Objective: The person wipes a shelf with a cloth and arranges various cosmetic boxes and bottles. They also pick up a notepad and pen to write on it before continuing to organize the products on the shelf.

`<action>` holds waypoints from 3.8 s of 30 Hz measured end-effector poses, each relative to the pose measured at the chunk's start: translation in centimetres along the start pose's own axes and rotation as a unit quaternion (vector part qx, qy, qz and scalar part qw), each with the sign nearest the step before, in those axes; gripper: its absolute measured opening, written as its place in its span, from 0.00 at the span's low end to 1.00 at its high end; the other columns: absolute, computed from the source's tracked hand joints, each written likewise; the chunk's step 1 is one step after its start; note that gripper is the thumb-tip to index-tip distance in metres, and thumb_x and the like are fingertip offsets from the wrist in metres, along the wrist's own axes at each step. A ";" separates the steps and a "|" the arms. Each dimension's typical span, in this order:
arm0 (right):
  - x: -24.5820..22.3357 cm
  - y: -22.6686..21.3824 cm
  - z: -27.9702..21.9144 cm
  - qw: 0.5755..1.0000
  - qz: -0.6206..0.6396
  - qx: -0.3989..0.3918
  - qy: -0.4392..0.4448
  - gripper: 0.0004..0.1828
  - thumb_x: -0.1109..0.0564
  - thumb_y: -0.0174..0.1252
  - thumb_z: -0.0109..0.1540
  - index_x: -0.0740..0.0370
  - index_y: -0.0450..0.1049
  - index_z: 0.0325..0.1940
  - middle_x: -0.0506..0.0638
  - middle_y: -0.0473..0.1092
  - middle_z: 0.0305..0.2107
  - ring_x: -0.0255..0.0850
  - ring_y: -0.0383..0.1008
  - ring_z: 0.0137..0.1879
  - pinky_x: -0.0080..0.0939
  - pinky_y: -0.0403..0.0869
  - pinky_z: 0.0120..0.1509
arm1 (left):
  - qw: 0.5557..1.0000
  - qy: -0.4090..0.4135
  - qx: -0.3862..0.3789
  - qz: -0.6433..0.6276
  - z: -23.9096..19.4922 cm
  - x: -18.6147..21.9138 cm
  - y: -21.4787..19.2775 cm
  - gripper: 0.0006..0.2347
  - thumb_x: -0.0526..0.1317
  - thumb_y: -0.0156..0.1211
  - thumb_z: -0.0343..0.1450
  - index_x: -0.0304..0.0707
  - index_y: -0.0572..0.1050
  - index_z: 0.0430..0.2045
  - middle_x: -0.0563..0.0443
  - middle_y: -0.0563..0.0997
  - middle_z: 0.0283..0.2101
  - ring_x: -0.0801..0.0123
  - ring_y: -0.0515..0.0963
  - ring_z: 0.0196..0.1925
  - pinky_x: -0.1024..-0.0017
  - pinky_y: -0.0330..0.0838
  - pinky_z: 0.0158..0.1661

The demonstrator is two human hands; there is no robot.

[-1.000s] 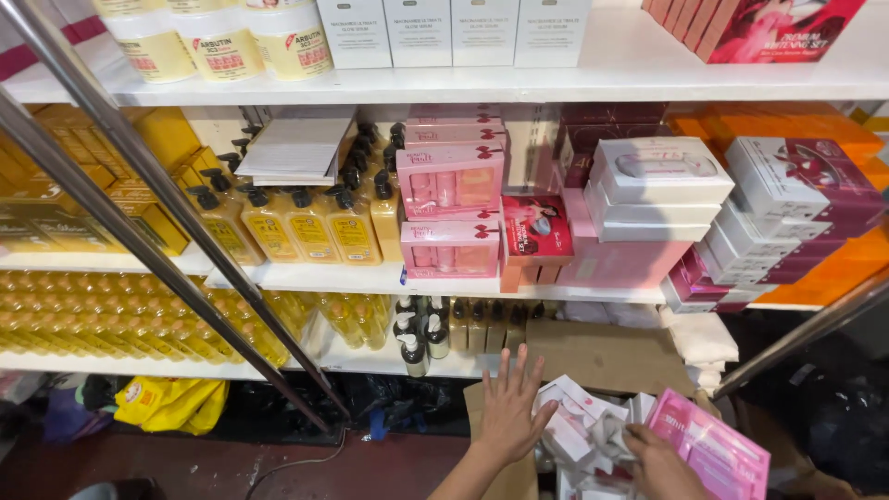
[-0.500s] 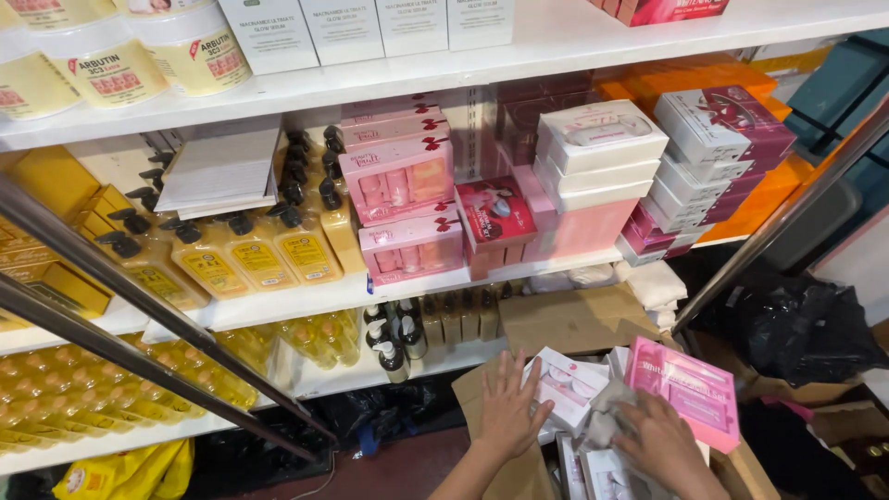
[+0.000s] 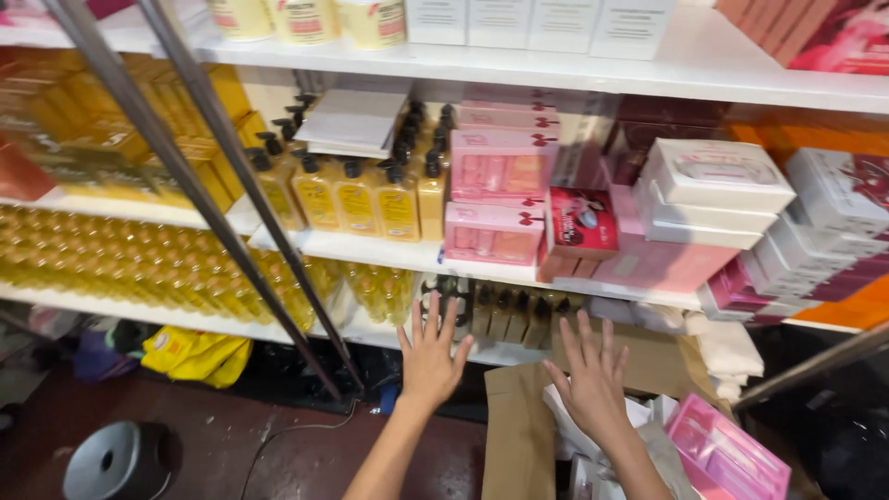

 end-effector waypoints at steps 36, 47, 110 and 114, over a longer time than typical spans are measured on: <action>-14.0 16.7 17.0 0.992 -0.022 0.018 0.125 0.12 0.56 0.55 0.62 0.54 0.73 0.50 0.53 0.71 0.45 0.55 0.75 0.51 0.55 0.76 0.51 | 0.981 0.127 -0.077 -0.124 9.7 -18.8 -1.9 0.31 0.49 0.57 0.73 0.46 0.55 0.72 0.39 0.53 0.76 0.33 0.50 0.75 0.39 0.48 0.67; -17.9 11.5 16.3 0.988 0.002 0.148 0.036 0.17 0.57 0.62 0.59 0.61 0.77 0.52 0.52 0.74 0.40 0.51 0.77 0.50 0.50 0.77 0.51 | 0.968 0.167 -0.086 -0.167 10.3 -17.4 -2.4 0.31 0.43 0.61 0.73 0.42 0.56 0.71 0.36 0.60 0.72 0.38 0.59 0.72 0.45 0.53 0.67; -12.2 5.4 8.3 0.608 0.749 0.040 0.259 0.24 0.63 0.57 0.63 0.64 0.70 0.64 0.55 0.76 0.51 0.41 0.76 0.55 0.43 0.73 0.59 | 0.774 -0.053 -0.017 -0.630 9.1 -12.9 -12.4 0.31 0.51 0.53 0.71 0.48 0.55 0.71 0.40 0.63 0.72 0.53 0.66 0.71 0.56 0.61 0.67; -11.6 6.3 5.7 0.599 0.752 0.037 0.273 0.24 0.64 0.59 0.61 0.63 0.70 0.63 0.54 0.76 0.50 0.40 0.75 0.55 0.44 0.72 0.60 | 0.688 -0.028 -0.051 -0.724 8.6 -10.2 -12.2 0.32 0.48 0.53 0.73 0.44 0.51 0.73 0.38 0.62 0.73 0.56 0.64 0.72 0.60 0.60 0.67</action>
Point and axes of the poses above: each hand's wrist, its own z-axis towards the middle knuckle, its own y-axis out of the palm, x = y × z, the point moved 9 cm from there along z, towards the middle knuckle
